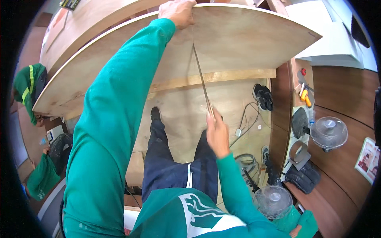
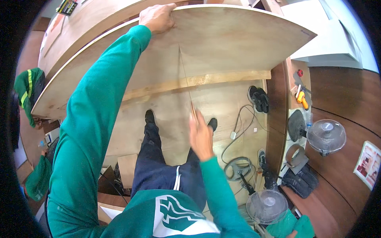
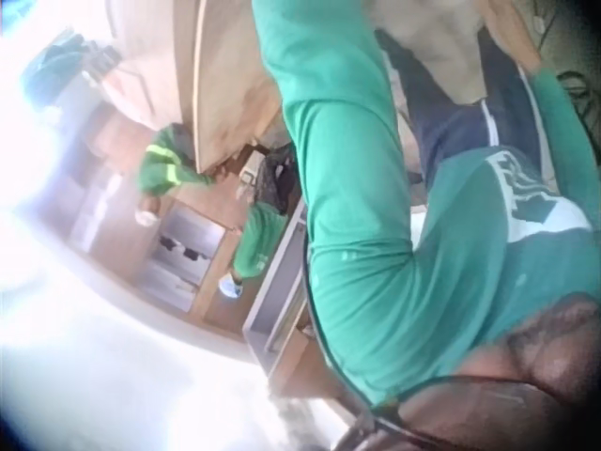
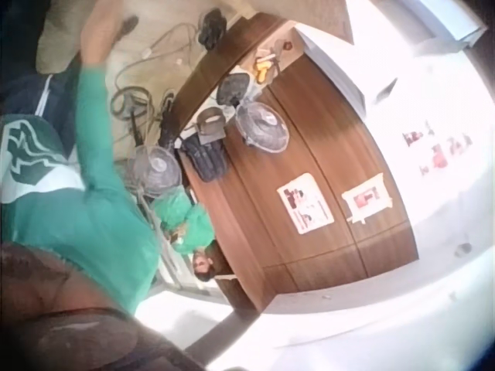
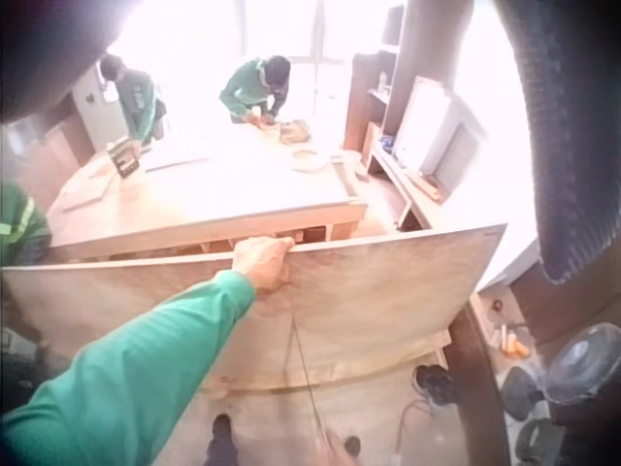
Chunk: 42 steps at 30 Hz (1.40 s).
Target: The person uses a hand saw to cut a vertical slit into a large wooden panel while holding it steady by hand.
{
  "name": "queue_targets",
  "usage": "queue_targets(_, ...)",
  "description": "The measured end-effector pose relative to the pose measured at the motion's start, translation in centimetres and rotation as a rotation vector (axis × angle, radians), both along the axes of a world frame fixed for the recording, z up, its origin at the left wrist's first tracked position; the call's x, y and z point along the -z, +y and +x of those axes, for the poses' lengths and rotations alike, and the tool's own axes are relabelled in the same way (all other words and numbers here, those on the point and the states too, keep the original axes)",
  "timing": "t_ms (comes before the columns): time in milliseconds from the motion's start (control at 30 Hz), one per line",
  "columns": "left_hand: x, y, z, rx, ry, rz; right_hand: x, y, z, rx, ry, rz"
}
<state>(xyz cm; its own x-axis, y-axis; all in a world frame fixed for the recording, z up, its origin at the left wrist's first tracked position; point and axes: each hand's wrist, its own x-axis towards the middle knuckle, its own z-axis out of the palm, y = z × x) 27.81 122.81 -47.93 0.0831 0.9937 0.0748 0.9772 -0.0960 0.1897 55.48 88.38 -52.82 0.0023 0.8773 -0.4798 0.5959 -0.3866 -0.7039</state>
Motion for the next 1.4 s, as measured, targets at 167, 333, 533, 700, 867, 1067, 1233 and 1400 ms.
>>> queue_targets(167, -0.3, 0.5, 0.5, -0.062, 0.115, -0.132, -1.4, -4.0, 1.3, 0.052, 0.018, 0.038)
queue_targets(333, -0.2, 1.3, 3.6, -0.047, 0.079, -0.088, 9.1, 14.2, -5.1, 0.025, -0.044, 0.402)
queue_targets(533, 0.2, 1.2, 1.9, -0.029, 0.122, -0.131, 7.8, 15.5, -6.6, 0.063, 0.079, 0.275)
queue_targets(700, -0.1, 1.8, 0.9, -0.079, 0.129, -0.153, 2.9, 0.5, 0.7, 0.038, 0.026, 0.156)
queue_targets(867, -0.3, 1.5, 0.8, -0.08, 0.147, -0.145, 1.8, -4.1, 1.6, 0.03, 0.008, 0.227)
queue_targets(1067, -0.1, 1.7, 4.0, -0.018, 0.131, -0.173, 10.7, 16.7, -5.9, 0.08, 0.038, 0.268)
queue_targets(1233, 0.0, 1.4, 1.9, -0.026, 0.153, -0.222, 9.7, 16.3, -7.2, 0.09, 0.128, 0.191)
queue_targets(1400, 2.4, 3.9, 0.3, 0.018, 0.119, -0.181, 10.3, 15.5, -5.3, 0.051, 0.3, 0.152)
